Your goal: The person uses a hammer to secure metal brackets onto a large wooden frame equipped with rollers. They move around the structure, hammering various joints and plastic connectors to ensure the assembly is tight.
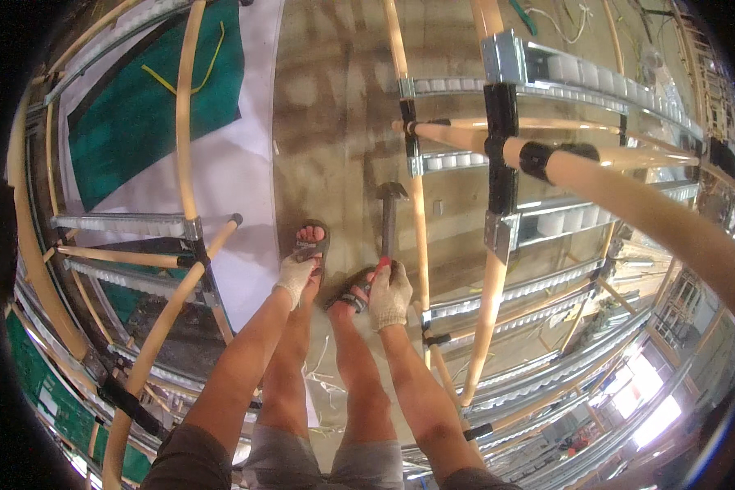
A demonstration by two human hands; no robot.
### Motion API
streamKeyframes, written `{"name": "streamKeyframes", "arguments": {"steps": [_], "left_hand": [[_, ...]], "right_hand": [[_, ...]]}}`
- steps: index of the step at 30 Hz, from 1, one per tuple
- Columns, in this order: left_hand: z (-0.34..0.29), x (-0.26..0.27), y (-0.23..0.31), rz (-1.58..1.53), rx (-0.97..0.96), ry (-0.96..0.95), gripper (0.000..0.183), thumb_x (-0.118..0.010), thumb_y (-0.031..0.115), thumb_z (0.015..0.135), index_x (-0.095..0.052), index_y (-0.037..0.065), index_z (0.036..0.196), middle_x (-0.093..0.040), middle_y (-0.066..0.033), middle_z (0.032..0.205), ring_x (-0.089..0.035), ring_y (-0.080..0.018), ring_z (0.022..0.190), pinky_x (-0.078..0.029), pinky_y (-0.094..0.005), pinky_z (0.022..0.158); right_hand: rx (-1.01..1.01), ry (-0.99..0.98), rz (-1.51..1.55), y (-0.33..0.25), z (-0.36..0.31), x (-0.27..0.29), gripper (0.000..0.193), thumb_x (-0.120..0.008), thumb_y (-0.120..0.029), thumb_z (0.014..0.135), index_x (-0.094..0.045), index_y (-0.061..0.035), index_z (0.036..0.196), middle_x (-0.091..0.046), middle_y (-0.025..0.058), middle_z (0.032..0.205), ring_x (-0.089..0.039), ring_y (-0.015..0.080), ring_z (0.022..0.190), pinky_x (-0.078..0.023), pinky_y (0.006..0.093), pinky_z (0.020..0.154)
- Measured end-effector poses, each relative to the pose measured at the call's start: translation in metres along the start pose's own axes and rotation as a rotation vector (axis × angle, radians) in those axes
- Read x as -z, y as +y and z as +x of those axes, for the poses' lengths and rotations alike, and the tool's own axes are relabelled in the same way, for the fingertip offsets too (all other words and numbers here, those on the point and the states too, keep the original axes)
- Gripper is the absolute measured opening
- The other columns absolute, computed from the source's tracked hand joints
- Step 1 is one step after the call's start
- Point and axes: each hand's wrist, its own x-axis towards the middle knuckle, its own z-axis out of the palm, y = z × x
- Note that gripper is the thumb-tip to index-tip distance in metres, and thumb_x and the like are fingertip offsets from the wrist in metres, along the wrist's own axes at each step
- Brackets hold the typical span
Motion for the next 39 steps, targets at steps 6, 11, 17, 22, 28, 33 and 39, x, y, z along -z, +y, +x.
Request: {"name": "streamKeyframes", "arguments": {"steps": [6,11,17,22,28,33,39], "left_hand": [[0.03,-0.09,0.196,0.296,-0.312,-0.171,0.059,-0.062,0.019,0.085,-0.05,0.002,0.14,-0.065,-0.0151,0.127,-0.062,-0.0224,0.116,-0.048,-0.0306,0.094],[0.062,-0.179,0.334,0.504,-0.792,-0.229,0.049,-0.057,0.019,0.087,-0.055,0.012,0.135,-0.065,-0.0202,0.12,-0.061,-0.0362,0.113,-0.05,-0.0416,0.096],[0.082,-0.207,0.342,0.863,-0.815,-0.075,0.047,-0.052,0.011,0.083,-0.061,0.022,0.128,-0.066,-0.0197,0.117,-0.062,-0.0369,0.111,-0.05,-0.0445,0.098],[0.093,-0.209,0.331,0.662,-0.736,-0.228,0.051,-0.051,0.01,0.08,-0.062,0.022,0.129,-0.067,-0.0176,0.114,-0.062,-0.0371,0.109,-0.05,-0.0431,0.095],[0.091,-0.208,0.331,0.565,-0.672,-0.3,0.049,-0.051,0.01,0.081,-0.063,0.019,0.128,-0.068,-0.0189,0.11,-0.062,-0.0377,0.107,-0.05,-0.0426,0.094],[0.077,-0.204,0.332,0.688,-0.687,-0.214,0.049,-0.052,0.012,0.084,-0.061,0.02,0.131,-0.066,-0.0195,0.115,-0.061,-0.0372,0.11,-0.05,-0.042,0.096],[0.09,-0.204,0.328,0.649,-0.659,-0.278,0.045,-0.05,0.015,0.088,-0.06,0.019,0.131,-0.065,-0.0194,0.116,-0.061,-0.0374,0.111,-0.049,-0.0435,0.096]], "right_hand": [[0.203,-0.065,0.179,-0.042,0.068,-0.019,0.029,-0.042,-0.023,0.103,-0.054,-0.0054,0.122,-0.057,0.0026,0.075,-0.052,0.0104,0.053,-0.042,0.0258,0.045],[0.131,0.042,0.23,-0.128,0.103,-0.034,0.028,-0.04,-0.016,0.102,-0.054,-0.0031,0.122,-0.053,0.0027,0.073,-0.049,0.0086,0.049,-0.039,0.0246,0.041],[0.117,-0.023,0.199,-0.161,0.12,-0.045,0.035,-0.042,-0.024,0.103,-0.05,-0.0065,0.132,-0.057,0.0031,0.078,-0.051,0.0084,0.05,-0.038,0.0234,0.041],[0.119,-0.106,0.278,-0.182,0.13,-0.061,0.042,-0.042,-0.018,0.103,-0.041,-0.009,0.144,-0.058,0.0023,0.082,-0.054,0.0091,0.057,-0.042,0.0238,0.047],[0.132,-0.072,0.149,-0.189,0.148,-0.061,0.047,-0.041,-0.014,0.103,-0.036,-0.0111,0.149,-0.057,0.003,0.085,-0.054,0.0098,0.059,-0.044,0.0241,0.049],[0.005,-0.087,0.072,-0.19,0.136,-0.055,0.046,-0.04,-0.015,0.103,-0.037,-0.0126,0.149,-0.057,0.0043,0.085,-0.056,0.0107,0.057,-0.044,0.0249,0.048],[0.154,-0.066,0.129,-0.189,0.139,-0.056,0.047,-0.04,-0.014,0.103,-0.037,-0.0139,0.15,-0.059,0.0052,0.089,-0.056,0.0103,0.059,-0.045,0.0252,0.049]]}}
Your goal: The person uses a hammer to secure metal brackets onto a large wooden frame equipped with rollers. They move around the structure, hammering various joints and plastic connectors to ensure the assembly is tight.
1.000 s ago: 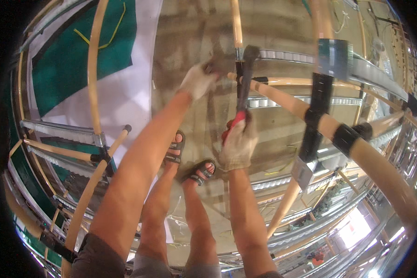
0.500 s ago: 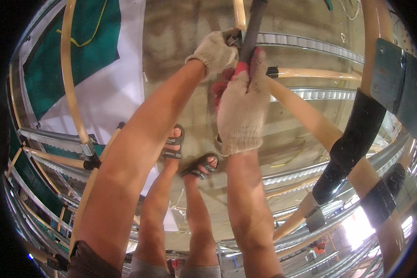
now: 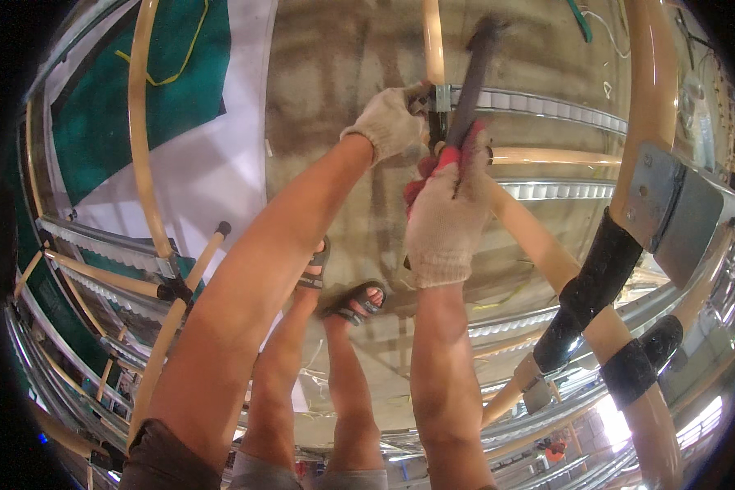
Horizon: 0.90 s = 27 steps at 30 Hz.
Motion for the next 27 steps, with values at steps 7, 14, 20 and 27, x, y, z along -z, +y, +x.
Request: {"name": "streamKeyframes", "arguments": {"steps": [7,14,20,27], "left_hand": [[0.016,-0.01,-0.023,-0.004,-0.14,0.085,0.045,-0.057,0.01,0.082,-0.062,0.005,0.127,-0.07,-0.0203,0.103,-0.067,-0.0316,0.095,-0.051,-0.0349,0.085],[0.004,0.0,-0.009,-0.124,-0.044,-0.041,0.048,-0.057,0.003,0.083,-0.063,0.009,0.13,-0.071,-0.005,0.096,-0.06,-0.0123,0.088,-0.049,-0.0265,0.079],[-0.01,0.023,0.015,-0.274,0.124,-0.104,0.038,-0.059,0.008,0.086,-0.068,0.011,0.123,-0.071,-0.0104,0.098,-0.061,-0.0167,0.085,-0.049,-0.0311,0.082],[-0.007,0.021,0.015,-0.21,0.127,-0.142,0.039,-0.062,0.008,0.084,-0.066,0.008,0.123,-0.061,-0.001,0.079,-0.054,-0.0083,0.067,-0.048,-0.0258,0.061]], "right_hand": [[0.0,0.064,-0.037,0.021,-0.018,-0.011,0.043,-0.044,-0.014,0.102,-0.044,-0.0056,0.144,-0.055,0.0044,0.079,-0.051,0.0094,0.06,-0.046,0.0263,0.053],[0.18,0.228,-0.068,0.107,0.003,-0.013,0.025,-0.044,-0.018,0.102,-0.058,-0.0031,0.117,-0.052,0.0007,0.069,-0.046,0.0077,0.055,-0.039,0.0258,0.048],[0.336,0.155,0.063,0.096,-0.007,-0.006,0.03,-0.044,-0.025,0.1,-0.056,-0.0002,0.112,-0.052,0.0017,0.072,-0.05,0.0075,0.061,-0.039,0.0244,0.051],[-0.047,0.286,0.131,0.161,0.017,-0.009,0.033,-0.045,-0.017,0.094,-0.057,-0.0009,0.12,-0.06,0.0057,0.08,-0.057,0.015,0.071,-0.046,0.0309,0.064]]}}
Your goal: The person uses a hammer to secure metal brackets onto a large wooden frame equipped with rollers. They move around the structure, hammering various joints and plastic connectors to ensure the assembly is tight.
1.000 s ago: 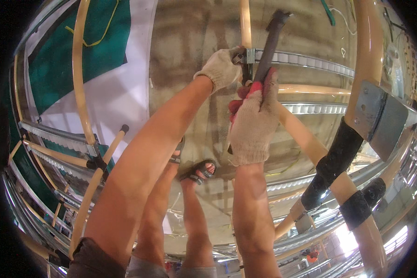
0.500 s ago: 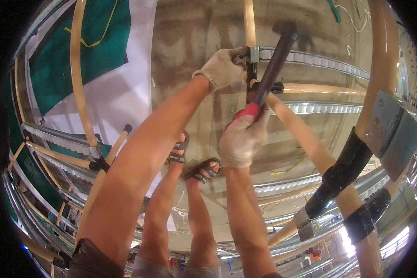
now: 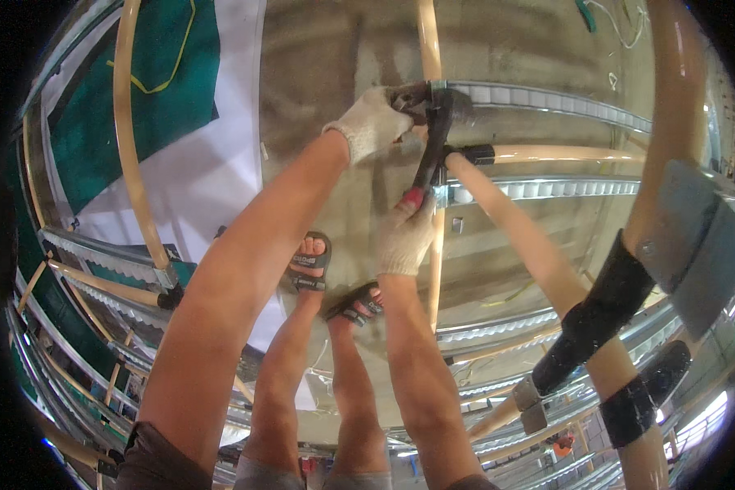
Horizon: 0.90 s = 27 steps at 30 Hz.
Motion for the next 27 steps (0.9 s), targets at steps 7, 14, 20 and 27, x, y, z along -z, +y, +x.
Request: {"name": "streamKeyframes", "arguments": {"steps": [7,14,20,27], "left_hand": [[0.004,0.002,-0.014,-0.022,-0.043,-0.01,0.045,-0.061,0.007,0.087,-0.061,0.01,0.132,-0.068,-0.0005,0.095,-0.057,-0.0079,0.072,-0.05,-0.0261,0.065],[-0.009,0.005,-0.029,-0.019,-0.017,-0.029,0.049,-0.061,0.007,0.087,-0.057,0.008,0.135,-0.068,-0.0029,0.111,-0.061,-0.009,0.091,-0.051,-0.0238,0.075],[-0.074,0.004,-0.098,-0.192,0.226,0.167,0.046,-0.065,0.009,0.085,-0.061,0.011,0.131,-0.065,-0.0022,0.123,-0.063,-0.0116,0.096,-0.051,-0.0257,0.076],[-0.189,-0.014,-0.206,-0.233,0.467,0.354,0.034,-0.062,0.006,0.086,-0.066,0.012,0.119,-0.069,-0.002,0.091,-0.066,-0.0119,0.087,-0.05,-0.0287,0.054]], "right_hand": [[-0.041,-0.009,0.578,0.004,0.005,0.021,0.027,-0.047,-0.001,0.091,-0.056,0.0012,0.117,-0.056,0.0049,0.078,-0.054,0.0117,0.074,-0.044,0.0267,0.063],[0.08,-0.066,-0.351,-0.026,-0.017,-0.007,0.031,-0.044,-0.021,0.097,-0.053,0.0025,0.116,-0.057,0.0197,0.076,-0.055,0.0335,0.066,-0.048,0.0406,0.066],[0.143,0.111,-0.106,-0.052,-0.028,0.0,0.033,-0.04,-0.02,0.099,-0.053,0.0042,0.117,-0.062,0.0206,0.081,-0.059,0.0387,0.067,-0.049,0.0429,0.066],[0.053,-0.055,-0.579,-0.06,-0.039,0.009,0.036,-0.042,-0.023,0.098,-0.058,0.0004,0.119,-0.065,0.0296,0.099,-0.061,0.0485,0.096,-0.047,0.051,0.082]]}}
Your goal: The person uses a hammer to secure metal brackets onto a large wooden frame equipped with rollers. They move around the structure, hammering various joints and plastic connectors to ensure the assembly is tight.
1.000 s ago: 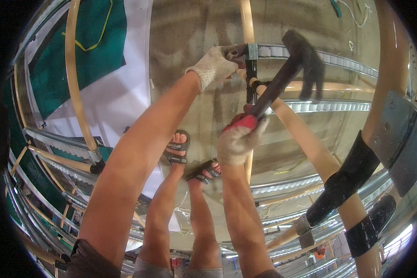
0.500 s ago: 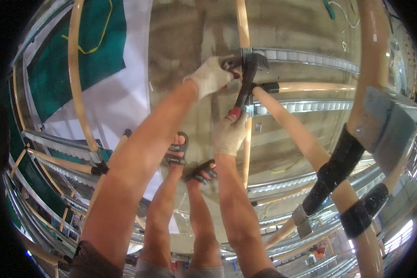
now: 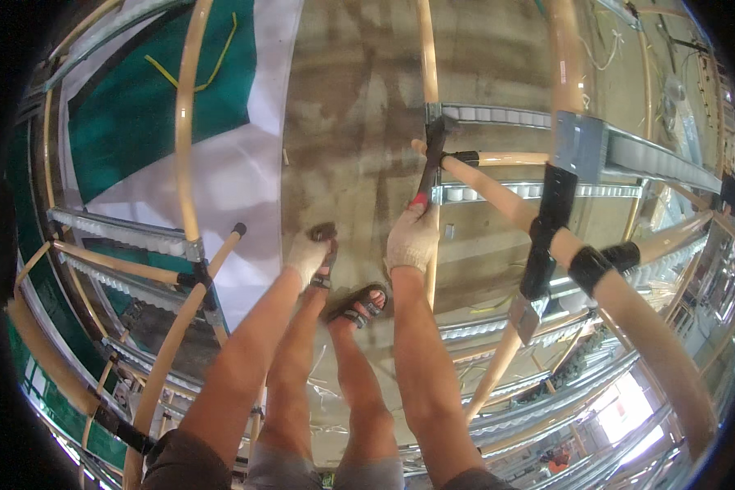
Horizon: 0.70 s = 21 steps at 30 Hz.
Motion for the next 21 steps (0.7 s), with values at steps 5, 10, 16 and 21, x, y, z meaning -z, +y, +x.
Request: {"name": "streamKeyframes", "arguments": {"steps": [5,10,16,21], "left_hand": [[-0.084,0.026,-0.021,0.483,-0.018,0.019,0.035,-0.063,0.033,0.084,-0.069,0.011,0.11,-0.068,-0.0213,0.109,-0.064,-0.0379,0.106,-0.051,-0.0443,0.091],[-0.121,0.054,-0.038,0.717,-0.103,-0.025,0.03,-0.061,0.031,0.084,-0.07,0.017,0.109,-0.067,-0.017,0.114,-0.063,-0.037,0.108,-0.051,-0.0462,0.093],[-0.191,0.082,0.024,0.805,-0.166,0.069,0.037,-0.053,0.026,0.087,-0.065,0.019,0.121,-0.066,-0.0183,0.117,-0.061,-0.0361,0.113,-0.048,-0.0453,0.097],[-0.247,0.097,0.048,0.793,-0.277,0.195,0.033,-0.058,0.033,0.087,-0.067,0.02,0.116,-0.067,-0.0151,0.116,-0.062,-0.0359,0.11,-0.051,-0.0452,0.094]], "right_hand": [[-0.043,-0.098,-0.015,0.045,-0.069,0.024,0.041,-0.041,-0.031,0.098,-0.06,0.0004,0.115,-0.064,0.0321,0.102,-0.061,0.0485,0.1,-0.047,0.0531,0.083],[0.004,-0.392,-0.2,0.116,-0.137,0.051,0.042,-0.043,-0.035,0.096,-0.059,-0.0026,0.118,-0.062,0.0335,0.105,-0.058,0.0512,0.104,-0.046,0.053,0.09],[-0.02,-0.801,-0.84,0.133,-0.164,0.09,0.053,-0.044,-0.049,0.095,-0.067,-0.0052,0.115,-0.067,0.0238,0.111,-0.066,0.0385,0.102,-0.052,0.0452,0.088],[-0.046,-0.924,-1.058,0.122,-0.202,0.141,0.05,-0.049,-0.042,0.092,-0.065,-0.0091,0.126,-0.062,0.0164,0.131,-0.057,0.0322,0.125,-0.046,0.0423,0.102]]}}
